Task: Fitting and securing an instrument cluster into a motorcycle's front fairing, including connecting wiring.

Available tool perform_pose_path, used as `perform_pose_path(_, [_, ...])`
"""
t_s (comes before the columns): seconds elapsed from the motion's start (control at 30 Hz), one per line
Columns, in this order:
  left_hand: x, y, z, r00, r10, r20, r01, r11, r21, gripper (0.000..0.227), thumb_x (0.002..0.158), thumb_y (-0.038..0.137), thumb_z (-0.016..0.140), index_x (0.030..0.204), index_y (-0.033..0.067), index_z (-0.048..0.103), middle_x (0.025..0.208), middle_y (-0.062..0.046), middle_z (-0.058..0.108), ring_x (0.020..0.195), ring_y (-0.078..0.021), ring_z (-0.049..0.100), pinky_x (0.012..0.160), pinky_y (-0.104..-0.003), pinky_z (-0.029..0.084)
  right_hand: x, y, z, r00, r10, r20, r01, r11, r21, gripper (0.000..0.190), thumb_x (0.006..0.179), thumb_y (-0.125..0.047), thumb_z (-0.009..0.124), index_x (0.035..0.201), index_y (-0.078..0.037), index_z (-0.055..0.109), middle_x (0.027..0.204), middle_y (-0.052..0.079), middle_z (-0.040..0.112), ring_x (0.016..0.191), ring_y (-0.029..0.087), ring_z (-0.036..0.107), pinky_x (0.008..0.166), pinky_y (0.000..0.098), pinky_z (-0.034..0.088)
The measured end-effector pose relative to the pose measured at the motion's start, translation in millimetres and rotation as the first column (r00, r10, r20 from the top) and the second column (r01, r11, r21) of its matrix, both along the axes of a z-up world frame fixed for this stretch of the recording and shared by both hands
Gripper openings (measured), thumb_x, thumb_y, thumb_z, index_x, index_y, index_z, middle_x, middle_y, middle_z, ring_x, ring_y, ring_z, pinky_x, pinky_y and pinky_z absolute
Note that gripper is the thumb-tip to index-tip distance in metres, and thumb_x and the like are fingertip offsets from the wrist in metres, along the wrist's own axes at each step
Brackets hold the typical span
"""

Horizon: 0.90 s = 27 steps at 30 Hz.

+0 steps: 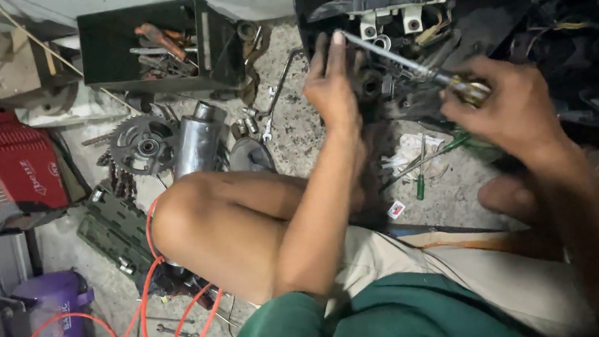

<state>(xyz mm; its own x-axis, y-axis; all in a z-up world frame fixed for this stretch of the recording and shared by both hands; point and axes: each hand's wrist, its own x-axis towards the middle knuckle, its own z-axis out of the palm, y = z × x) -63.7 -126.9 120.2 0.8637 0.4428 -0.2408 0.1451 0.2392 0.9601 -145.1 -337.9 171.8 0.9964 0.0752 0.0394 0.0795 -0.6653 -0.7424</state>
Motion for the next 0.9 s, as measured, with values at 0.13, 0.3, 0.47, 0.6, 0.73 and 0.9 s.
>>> perform_pose_path(0.13, [9.3,11.9,-27.6,0.995,-0.088,0.037,0.094,0.846,-0.525,0.052,0.095,0.020,0.069,0.135,-0.0114,0.057,0.124,-0.026,0.067,0.105,-0.0320,0.071,0.091,-0.037,0.062,-2.9,8.3,6.7,0.988,0.114,0.102,-0.111,0.993,-0.040,0.038,0.083,-0.001,0.081,0.119,0.009,0.074,0.091,0.015,0.072,0.061,0.022,0.060,0.054,0.0318,0.045])
perform_pose_path(0.3, [6.9,14.7,-29.6,0.987,-0.148,0.062,0.152,0.733,-0.663,0.055,0.098,0.014,0.066,0.140,-0.0157,0.047,0.128,-0.030,0.062,0.114,-0.0354,0.067,0.096,-0.038,0.060,-7.6,16.2,3.1,0.968,0.128,0.214,-0.116,0.991,-0.070,0.041,0.083,0.002,0.082,0.123,0.011,0.075,0.093,0.016,0.071,0.056,0.019,0.055,0.044,0.0272,0.038])
perform_pose_path(0.47, [4.0,12.4,-56.4,0.976,-0.182,0.117,0.210,0.671,-0.711,0.038,0.101,0.013,0.067,0.130,-0.0102,0.059,0.123,-0.025,0.068,0.110,-0.0316,0.070,0.097,-0.039,0.061,-8.3,8.0,-13.1,0.963,-0.037,-0.267,0.073,0.989,0.129,0.038,0.090,-0.013,0.081,0.124,0.001,0.070,0.100,0.019,0.074,0.079,0.027,0.070,0.060,0.0357,0.055])
perform_pose_path(0.6, [-2.0,8.1,-48.7,0.960,-0.276,0.049,0.243,0.734,-0.634,0.035,0.102,0.016,0.065,0.122,-0.0119,0.062,0.118,-0.025,0.070,0.110,-0.0324,0.070,0.096,-0.040,0.060,9.9,-9.1,3.4,0.723,-0.031,-0.690,0.319,0.901,0.294,0.057,0.092,-0.007,0.066,0.148,-0.010,0.054,0.109,0.023,0.069,0.080,0.030,0.065,0.059,0.0357,0.047])
perform_pose_path(0.73, [-5.6,7.8,-60.8,0.933,-0.356,-0.055,0.198,0.635,-0.747,0.042,0.103,0.024,0.061,0.128,-0.0099,0.056,0.125,-0.026,0.067,0.112,-0.0335,0.069,0.095,-0.039,0.060,2.0,-35.4,8.4,0.873,0.146,-0.466,0.286,0.622,0.729,0.051,0.093,0.001,0.054,0.145,0.000,0.052,0.108,0.018,0.065,0.084,0.019,0.059,0.072,0.0286,0.048])
perform_pose_path(0.9, [-19.9,-11.9,-57.6,0.912,-0.410,-0.018,0.232,0.551,-0.802,0.051,0.113,0.036,0.046,0.134,-0.0088,0.056,0.129,-0.024,0.066,0.115,-0.0344,0.068,0.099,-0.043,0.059,-0.1,-42.1,-7.3,0.950,-0.140,-0.278,0.291,0.714,0.637,0.030,0.107,-0.001,0.063,0.137,-0.004,0.061,0.113,0.004,0.065,0.086,0.010,0.063,0.083,0.0228,0.059])
